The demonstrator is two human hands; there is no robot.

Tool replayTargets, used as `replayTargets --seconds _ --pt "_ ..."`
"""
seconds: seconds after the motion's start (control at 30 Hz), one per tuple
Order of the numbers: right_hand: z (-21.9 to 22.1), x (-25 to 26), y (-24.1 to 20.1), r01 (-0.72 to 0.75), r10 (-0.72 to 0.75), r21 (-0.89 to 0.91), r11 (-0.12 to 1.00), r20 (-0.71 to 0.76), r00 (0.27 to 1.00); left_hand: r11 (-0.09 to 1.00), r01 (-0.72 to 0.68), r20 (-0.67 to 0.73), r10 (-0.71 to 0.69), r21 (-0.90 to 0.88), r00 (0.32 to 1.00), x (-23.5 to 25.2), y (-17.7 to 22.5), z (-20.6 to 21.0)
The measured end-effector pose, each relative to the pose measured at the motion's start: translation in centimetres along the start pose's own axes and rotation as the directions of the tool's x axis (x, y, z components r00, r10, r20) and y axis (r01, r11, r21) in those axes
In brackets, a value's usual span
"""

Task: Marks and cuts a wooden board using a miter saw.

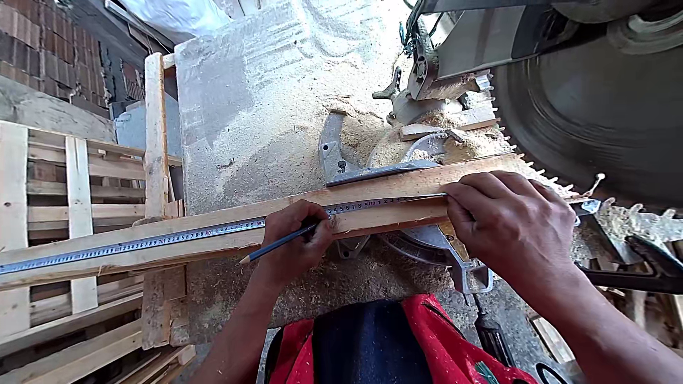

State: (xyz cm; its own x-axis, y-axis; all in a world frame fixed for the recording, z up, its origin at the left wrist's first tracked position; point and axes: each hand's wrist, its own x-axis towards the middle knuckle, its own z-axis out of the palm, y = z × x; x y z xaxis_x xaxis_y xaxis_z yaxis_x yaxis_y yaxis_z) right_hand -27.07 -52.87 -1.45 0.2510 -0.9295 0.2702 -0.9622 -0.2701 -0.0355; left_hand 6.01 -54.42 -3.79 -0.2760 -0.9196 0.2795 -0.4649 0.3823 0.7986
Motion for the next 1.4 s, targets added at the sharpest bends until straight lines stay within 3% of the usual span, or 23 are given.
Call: replayTargets --seconds 1.3,1.4 --pt "0.14 0.02 0.09 0.024 -0.024 0.003 1.000 -0.019 1.000 1.000 -0.026 0.022 0.026 0.009 0.999 0.14 0.18 -0.17" --pt "0.15 -0.08 0.05 0.031 -0.030 0.013 0.999 -0.026 0.999 0.994 -0.040 -0.027 0.038 -0.100 0.999 -0.55 0.43 -0.73"
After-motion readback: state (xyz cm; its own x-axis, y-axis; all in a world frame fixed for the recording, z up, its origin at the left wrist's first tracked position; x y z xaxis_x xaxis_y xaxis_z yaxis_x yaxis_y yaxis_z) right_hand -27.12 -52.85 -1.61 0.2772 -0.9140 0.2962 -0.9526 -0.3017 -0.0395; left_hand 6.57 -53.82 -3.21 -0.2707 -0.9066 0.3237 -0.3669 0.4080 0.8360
